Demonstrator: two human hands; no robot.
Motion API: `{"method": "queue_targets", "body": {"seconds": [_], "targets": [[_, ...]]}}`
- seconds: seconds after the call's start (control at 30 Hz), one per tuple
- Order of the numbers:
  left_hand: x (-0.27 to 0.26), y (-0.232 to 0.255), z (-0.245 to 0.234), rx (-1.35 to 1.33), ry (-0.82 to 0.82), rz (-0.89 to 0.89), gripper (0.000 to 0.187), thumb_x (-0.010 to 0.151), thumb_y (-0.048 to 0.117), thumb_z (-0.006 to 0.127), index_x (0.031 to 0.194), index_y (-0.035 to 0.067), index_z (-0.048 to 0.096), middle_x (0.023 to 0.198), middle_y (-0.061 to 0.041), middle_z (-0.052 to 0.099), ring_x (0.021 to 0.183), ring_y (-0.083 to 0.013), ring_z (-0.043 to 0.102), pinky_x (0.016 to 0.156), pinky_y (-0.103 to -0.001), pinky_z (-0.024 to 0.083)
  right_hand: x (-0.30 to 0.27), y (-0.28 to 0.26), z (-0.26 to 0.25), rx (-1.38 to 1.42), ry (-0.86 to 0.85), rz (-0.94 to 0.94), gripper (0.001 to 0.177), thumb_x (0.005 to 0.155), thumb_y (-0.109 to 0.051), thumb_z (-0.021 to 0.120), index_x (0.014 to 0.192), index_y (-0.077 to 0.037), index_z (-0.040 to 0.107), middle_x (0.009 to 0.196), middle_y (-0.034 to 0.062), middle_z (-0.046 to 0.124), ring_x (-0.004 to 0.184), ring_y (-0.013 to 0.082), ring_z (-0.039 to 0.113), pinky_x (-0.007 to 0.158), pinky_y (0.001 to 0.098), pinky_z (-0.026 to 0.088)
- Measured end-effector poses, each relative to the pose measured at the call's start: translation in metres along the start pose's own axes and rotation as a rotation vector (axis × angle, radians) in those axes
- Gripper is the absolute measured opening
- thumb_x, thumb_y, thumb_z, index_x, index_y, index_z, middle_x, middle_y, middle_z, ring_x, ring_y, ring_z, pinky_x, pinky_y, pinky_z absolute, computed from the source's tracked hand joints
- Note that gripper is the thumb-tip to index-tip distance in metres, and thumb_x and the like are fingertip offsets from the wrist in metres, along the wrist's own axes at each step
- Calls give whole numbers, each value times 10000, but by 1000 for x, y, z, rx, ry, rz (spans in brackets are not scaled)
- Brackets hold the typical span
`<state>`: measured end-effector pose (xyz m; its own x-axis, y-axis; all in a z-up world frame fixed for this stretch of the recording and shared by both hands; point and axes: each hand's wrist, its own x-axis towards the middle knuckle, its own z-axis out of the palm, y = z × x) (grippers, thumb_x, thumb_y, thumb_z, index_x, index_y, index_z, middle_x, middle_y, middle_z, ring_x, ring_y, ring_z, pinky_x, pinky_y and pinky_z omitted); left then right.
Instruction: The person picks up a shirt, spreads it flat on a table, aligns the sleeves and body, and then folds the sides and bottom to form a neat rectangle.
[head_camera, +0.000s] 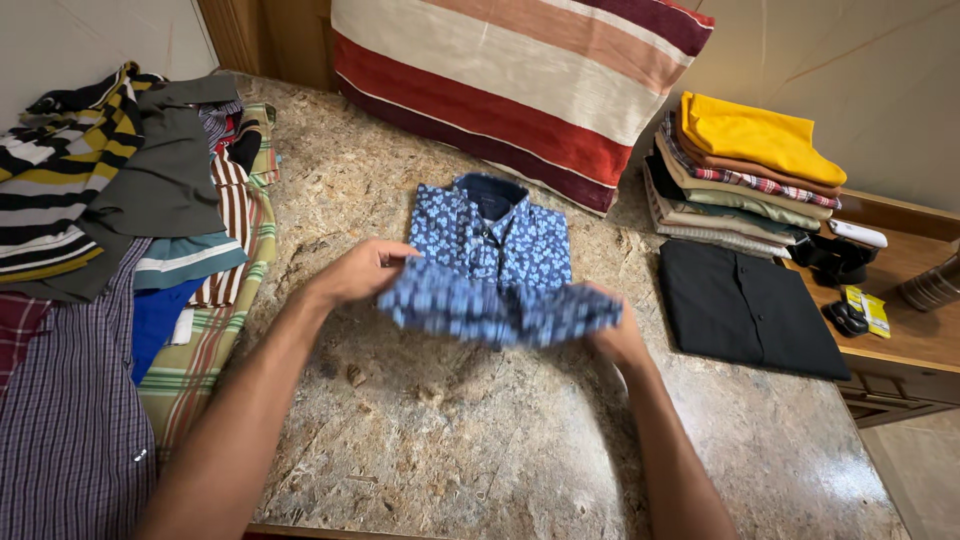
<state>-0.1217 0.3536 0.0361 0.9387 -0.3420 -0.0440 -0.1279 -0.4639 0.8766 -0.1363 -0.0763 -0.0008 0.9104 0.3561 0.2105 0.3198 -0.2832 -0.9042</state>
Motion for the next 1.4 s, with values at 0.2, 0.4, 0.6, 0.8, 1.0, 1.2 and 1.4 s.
{"method": "queue_targets", "body": {"seconds": [0.2, 0.4, 0.6, 0.8, 1.0, 1.2, 1.4], "targets": [[36, -1, 14, -352, 163, -174, 283, 959, 366, 620, 836, 122, 693, 800, 19, 772, 762, -99, 712, 752, -268, 543, 51, 2, 22, 19, 309, 113, 375, 1062, -375, 595, 1004, -29, 728, 863, 88, 719, 693, 93, 595, 627, 247, 466], [61, 1, 32, 215, 436, -321, 417, 1047, 419, 537, 842, 77, 660, 624, 21, 528, 557, -103, 469, 546, -335, 388, 60, -22, 46, -326, 633, 256, 288, 994, -268, 656, 1112, -7, 628, 858, 96, 719, 676, 122, 657, 581, 310, 542], [61, -10, 42, 271, 512, -217, 394, 1040, 366, 516, 801, 83, 652, 571, 28, 513, 463, -96, 418, 439, -354, 367, 48, -47, 51, -522, 592, 255, 282, 1019, -194, 617, 1220, -11, 540, 681, 175, 707, 566, 225, 638, 545, 396, 496], [35, 10, 34, 320, 333, -329, 522, 1028, 445, 552, 707, 47, 656, 530, 19, 503, 429, -87, 400, 464, -305, 364, 43, -34, 34, -589, 447, 373, 231, 1014, -207, 606, 1168, -36, 582, 765, 207, 726, 582, 259, 664, 530, 440, 528], [10, 53, 27, 663, 216, -428, 442, 990, 472, 590, 943, 60, 743, 889, -86, 719, 733, -193, 617, 715, -403, 543, 26, -67, 26, -1024, 264, 426, 228, 945, -272, 713, 1081, -89, 706, 961, 224, 747, 837, 344, 691, 724, 438, 532], [38, 41, 81, 799, 421, 249, 555, 1062, 487, 471, 1420, 75, 569, 1488, -164, 552, 1414, -317, 508, 1173, -512, 408, 40, -75, 73, -838, 287, 50, 451, 1025, -440, 510, 1290, -98, 637, 1357, 150, 672, 1185, 302, 686, 1004, 421, 564], [43, 40, 97, 893, 153, 109, 760, 985, 681, 256, 1554, 193, 386, 1709, -59, 135, 1586, -301, 55, 1254, -588, 5, 45, -65, 85, -982, -111, -45, 731, 1012, -571, 315, 1624, -176, 249, 1721, 88, 167, 1597, 310, 92, 1277, 505, 97]]}}
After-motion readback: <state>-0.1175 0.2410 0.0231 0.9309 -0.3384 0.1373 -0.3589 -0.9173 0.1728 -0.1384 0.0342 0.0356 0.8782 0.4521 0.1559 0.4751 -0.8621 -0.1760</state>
